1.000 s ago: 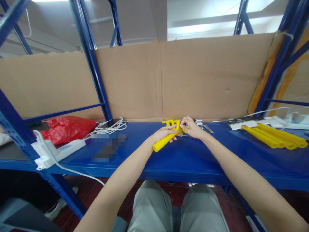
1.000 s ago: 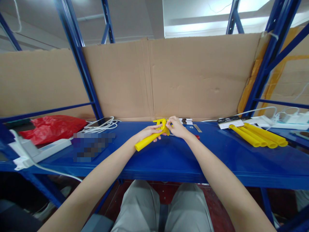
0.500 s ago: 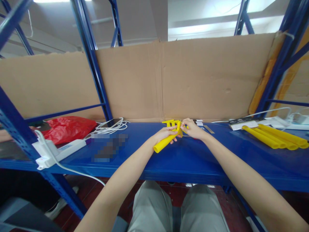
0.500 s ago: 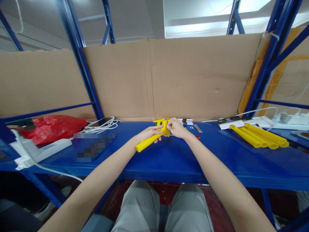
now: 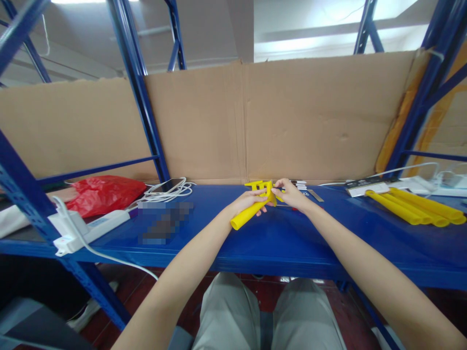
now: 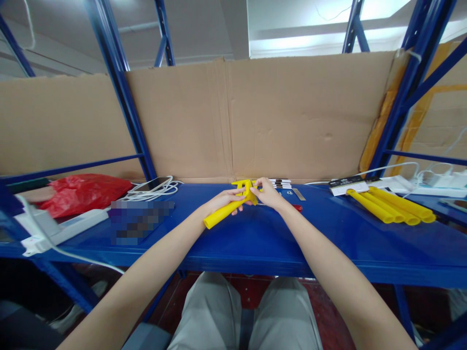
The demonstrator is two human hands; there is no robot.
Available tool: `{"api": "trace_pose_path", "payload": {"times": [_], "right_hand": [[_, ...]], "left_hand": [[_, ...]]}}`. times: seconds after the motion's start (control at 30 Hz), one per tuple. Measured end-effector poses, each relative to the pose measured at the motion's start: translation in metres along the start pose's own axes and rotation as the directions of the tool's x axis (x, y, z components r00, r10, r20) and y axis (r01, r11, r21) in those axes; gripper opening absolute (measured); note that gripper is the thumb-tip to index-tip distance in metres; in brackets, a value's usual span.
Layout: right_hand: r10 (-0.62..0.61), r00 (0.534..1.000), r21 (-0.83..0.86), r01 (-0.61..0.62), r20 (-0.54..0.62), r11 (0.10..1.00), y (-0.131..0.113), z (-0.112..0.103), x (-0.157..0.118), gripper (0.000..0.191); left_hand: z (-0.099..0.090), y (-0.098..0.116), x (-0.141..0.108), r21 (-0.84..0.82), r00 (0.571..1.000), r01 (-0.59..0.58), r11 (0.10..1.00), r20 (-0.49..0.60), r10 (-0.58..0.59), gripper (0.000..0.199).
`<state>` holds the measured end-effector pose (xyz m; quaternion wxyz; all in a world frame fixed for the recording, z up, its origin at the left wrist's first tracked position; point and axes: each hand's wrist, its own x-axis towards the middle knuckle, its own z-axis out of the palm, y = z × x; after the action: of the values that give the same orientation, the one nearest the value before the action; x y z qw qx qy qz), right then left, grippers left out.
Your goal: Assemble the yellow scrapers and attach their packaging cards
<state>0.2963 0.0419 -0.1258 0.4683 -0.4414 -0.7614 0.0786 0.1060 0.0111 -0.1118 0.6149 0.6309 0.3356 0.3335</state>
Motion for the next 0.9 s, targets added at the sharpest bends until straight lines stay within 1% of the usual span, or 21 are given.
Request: {"api": "trace_pose_path", "payload": {"times": [0.07, 0.17, 0.23, 0.43, 0.6, 0.77, 0.83, 0.9], "right_hand": [[0.027, 1.000, 0.045, -0.028, 0.015, 0.999, -0.001, 0.000, -0.001, 0.013], [0.003, 0.992, 0.101, -0.016, 0.127, 0.995, -0.004, -0.002, -0.002, 0.017], [-0.007, 0.986, 0.120, -0.013, 0.167, 0.993, -0.005, -0.003, -0.002, 0.020], [0.038, 0.988, 0.118, -0.056, 0.149, 0.991, -0.004, -0.005, 0.000, 0.018], [0.049, 0.988, 0.132, -0.068, 0.148, 0.989, -0.007, -0.003, -0.001, 0.018], [0.063, 0.988, 0.023, -0.067, 0.138, 0.998, -0.005, -0.003, -0.001, 0.028], [0.063, 0.995, -0.064, -0.058, 0.083, 0.996, -0.001, -0.007, 0.001, 0.031], [0.057, 0.998, -0.202, -0.054, 0.009, 0.978, 0.006, -0.016, 0.003, 0.031]], "left_hand": [[-0.001, -0.001, 0.001, -0.016, 1.000, -0.011, 1.000, 0.003, 0.011, 0.046], [-0.001, -0.001, 0.001, -0.022, 1.000, -0.021, 1.000, 0.007, 0.022, 0.046], [-0.001, -0.001, 0.001, -0.025, 1.000, -0.025, 0.999, 0.016, 0.026, 0.045], [0.001, 0.000, 0.000, -0.052, 0.998, -0.039, 0.998, 0.037, 0.041, 0.050], [0.003, 0.002, 0.000, -0.063, 0.999, -0.041, 0.997, 0.016, 0.042, 0.052], [0.004, 0.003, -0.001, -0.091, 0.998, -0.060, 0.994, -0.022, 0.058, 0.052], [0.003, 0.006, -0.001, -0.127, 0.997, -0.072, 0.989, -0.042, 0.067, 0.054], [-0.001, 0.009, -0.001, -0.175, 0.994, -0.089, 0.981, -0.085, 0.075, 0.057]]}}
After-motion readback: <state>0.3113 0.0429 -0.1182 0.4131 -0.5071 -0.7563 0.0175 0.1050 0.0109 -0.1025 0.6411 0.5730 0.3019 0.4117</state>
